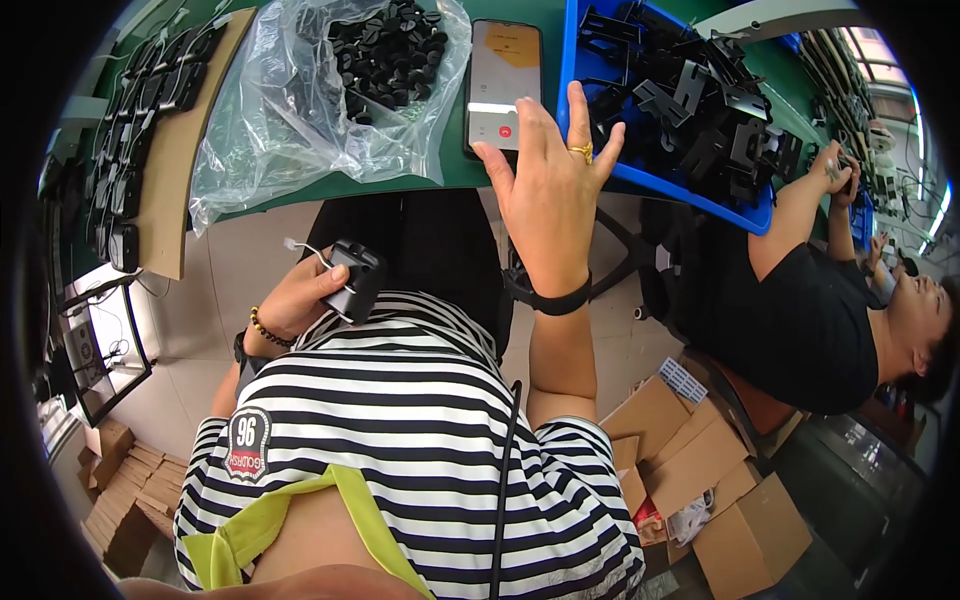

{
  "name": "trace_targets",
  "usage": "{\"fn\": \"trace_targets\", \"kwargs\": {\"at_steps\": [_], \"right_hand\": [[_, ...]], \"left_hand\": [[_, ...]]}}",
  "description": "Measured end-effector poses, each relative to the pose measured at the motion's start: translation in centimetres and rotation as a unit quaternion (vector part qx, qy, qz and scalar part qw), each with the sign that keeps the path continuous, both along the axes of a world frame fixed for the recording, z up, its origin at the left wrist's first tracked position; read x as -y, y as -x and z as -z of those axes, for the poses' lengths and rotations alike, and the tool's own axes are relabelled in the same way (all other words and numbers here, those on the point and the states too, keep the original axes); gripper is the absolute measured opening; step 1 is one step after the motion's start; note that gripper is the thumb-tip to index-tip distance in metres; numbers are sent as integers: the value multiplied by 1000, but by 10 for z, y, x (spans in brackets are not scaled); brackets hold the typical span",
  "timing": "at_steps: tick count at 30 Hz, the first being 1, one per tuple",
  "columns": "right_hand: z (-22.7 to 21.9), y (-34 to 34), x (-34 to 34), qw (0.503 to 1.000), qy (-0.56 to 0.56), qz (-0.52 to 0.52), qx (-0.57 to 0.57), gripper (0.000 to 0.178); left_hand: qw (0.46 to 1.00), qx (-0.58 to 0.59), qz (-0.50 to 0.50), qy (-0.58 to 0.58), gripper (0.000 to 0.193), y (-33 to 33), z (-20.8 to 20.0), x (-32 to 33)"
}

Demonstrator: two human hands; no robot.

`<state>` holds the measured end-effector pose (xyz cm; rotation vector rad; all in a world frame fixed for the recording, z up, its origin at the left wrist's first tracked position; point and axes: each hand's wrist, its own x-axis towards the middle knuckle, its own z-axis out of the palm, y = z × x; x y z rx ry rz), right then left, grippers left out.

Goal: The person picks up a black plastic housing, inserts a small black plug into a hole on its side, and places the assembly onto a cardboard sheet. They then repeat this process with a second and third housing.

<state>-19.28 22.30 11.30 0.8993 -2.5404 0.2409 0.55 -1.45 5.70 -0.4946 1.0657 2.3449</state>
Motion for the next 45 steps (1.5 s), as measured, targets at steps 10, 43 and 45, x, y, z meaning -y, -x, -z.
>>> {"fn": "trace_targets", "kwargs": {"at_steps": [10, 43, 45], "right_hand": [[-20, 23, -28, 986, 136, 74, -69, 31], [-75, 116, -33, 981, -106, 158, -25, 38], [-91, 99, -38, 979, -91, 184, -5, 39]], "left_hand": [[1000, -20, 5, 20, 53, 12, -9, 5], [992, -65, -44, 98, 51, 13, -27, 14], [991, -74, -46, 106, 52, 11, -28, 19]]}}
